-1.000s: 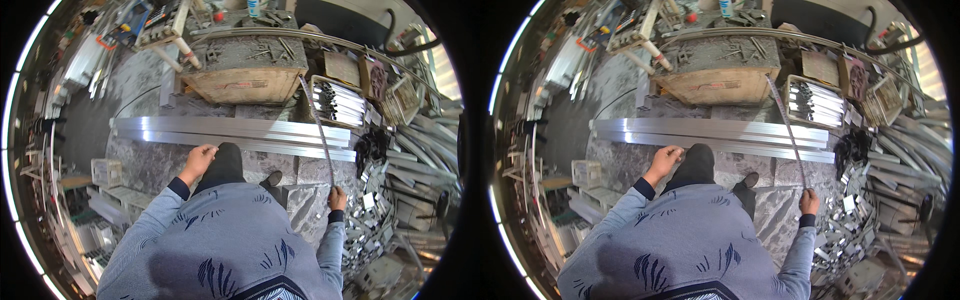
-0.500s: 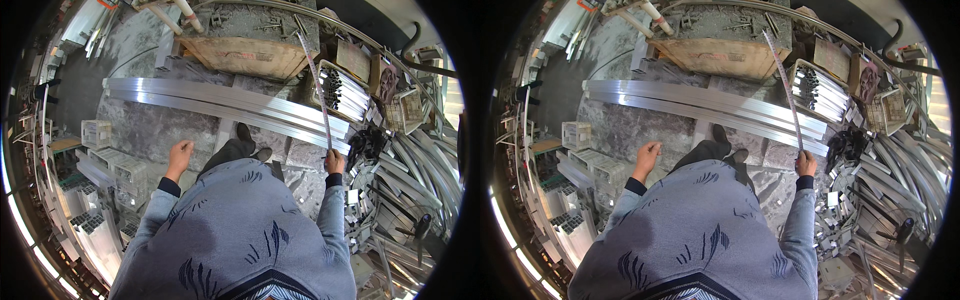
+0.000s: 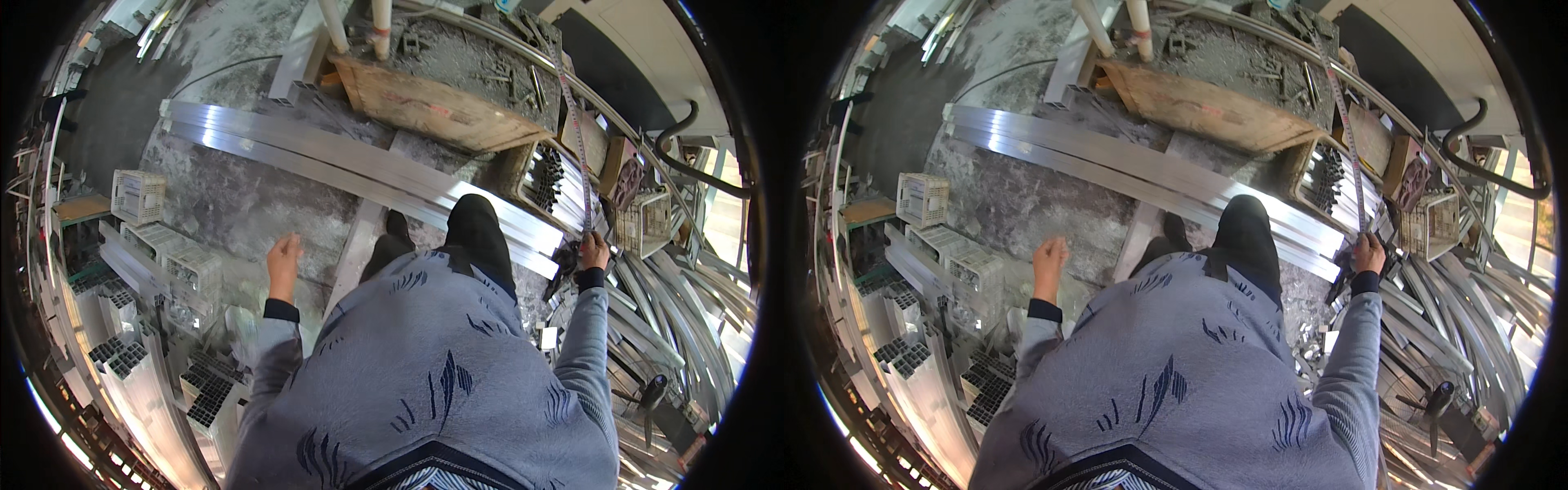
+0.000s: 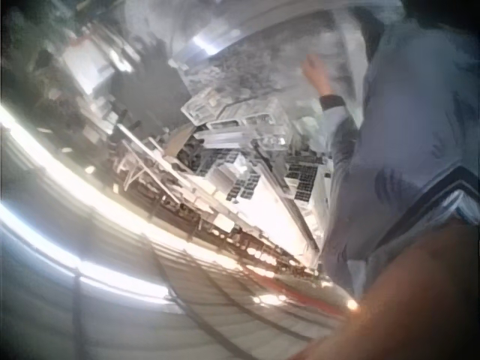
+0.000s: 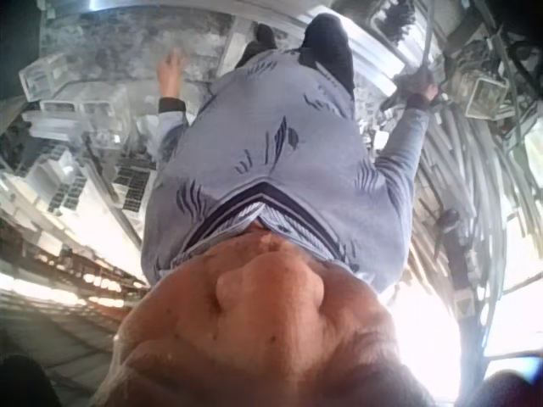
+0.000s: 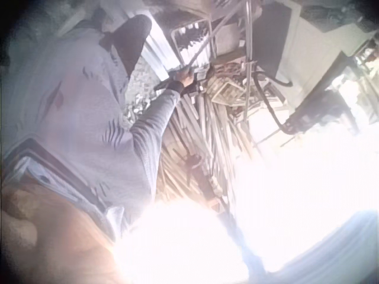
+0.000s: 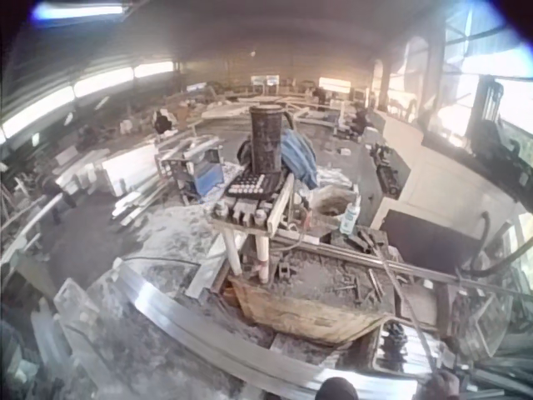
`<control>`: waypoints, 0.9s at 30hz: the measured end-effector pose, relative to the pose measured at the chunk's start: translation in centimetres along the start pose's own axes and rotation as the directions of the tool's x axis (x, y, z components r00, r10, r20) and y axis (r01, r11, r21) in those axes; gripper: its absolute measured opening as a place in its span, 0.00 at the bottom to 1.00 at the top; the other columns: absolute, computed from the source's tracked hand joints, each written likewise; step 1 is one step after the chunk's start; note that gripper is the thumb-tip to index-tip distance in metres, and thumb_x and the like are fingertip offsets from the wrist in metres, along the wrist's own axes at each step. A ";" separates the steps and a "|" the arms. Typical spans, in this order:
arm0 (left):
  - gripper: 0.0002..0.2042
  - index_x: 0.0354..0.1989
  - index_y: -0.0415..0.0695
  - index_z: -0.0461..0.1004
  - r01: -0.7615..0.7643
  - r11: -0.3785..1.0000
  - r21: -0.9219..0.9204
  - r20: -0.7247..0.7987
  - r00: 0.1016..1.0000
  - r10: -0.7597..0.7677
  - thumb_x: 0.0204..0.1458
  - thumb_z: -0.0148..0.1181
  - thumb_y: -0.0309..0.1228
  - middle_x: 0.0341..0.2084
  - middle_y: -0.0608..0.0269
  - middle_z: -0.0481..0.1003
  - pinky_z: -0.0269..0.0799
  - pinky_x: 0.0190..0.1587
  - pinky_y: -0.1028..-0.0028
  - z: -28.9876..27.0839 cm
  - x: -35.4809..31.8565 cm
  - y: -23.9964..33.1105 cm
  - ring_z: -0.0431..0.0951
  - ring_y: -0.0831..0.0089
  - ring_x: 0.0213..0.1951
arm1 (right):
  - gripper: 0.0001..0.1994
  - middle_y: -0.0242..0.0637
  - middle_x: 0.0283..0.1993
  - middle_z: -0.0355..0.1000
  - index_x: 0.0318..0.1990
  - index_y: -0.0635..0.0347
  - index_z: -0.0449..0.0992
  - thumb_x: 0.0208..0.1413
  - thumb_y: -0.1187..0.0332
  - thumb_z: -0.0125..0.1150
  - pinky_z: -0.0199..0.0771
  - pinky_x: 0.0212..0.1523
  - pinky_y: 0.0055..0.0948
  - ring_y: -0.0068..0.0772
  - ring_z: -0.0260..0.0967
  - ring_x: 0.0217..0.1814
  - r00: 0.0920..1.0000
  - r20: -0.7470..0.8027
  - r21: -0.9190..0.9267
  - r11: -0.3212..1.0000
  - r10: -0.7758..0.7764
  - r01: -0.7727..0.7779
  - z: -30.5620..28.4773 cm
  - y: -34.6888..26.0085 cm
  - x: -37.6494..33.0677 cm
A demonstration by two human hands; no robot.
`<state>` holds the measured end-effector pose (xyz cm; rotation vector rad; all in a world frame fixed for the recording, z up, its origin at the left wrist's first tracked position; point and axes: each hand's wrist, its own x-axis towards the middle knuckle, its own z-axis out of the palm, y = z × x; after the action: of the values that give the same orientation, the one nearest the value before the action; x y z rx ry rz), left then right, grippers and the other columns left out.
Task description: The person measures and marks aluminum profiles with a tape measure, then uses a miter saw to cut them to length. They repeatedly measure, mark, and cut multiple pieces in a workshop setting.
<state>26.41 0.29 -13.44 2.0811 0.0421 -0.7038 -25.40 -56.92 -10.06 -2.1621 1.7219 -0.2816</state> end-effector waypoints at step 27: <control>0.17 0.41 0.50 0.76 0.171 0.737 0.654 0.202 0.900 -0.387 0.52 0.65 0.49 0.32 0.64 0.76 0.71 0.39 0.60 12.6 -10.7 -27.2 0.78 0.65 0.36 | 0.14 0.52 0.45 0.80 0.45 0.52 0.85 0.63 0.57 0.56 0.77 0.53 0.49 0.57 0.77 0.51 0.894 0.194 -0.261 0.857 -0.404 0.445 5.4 -20.9 36.7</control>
<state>3.78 8.84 -34.08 2.5844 -0.0732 -1.4058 4.10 -87.66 -9.13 -2.7098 1.2587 0.0213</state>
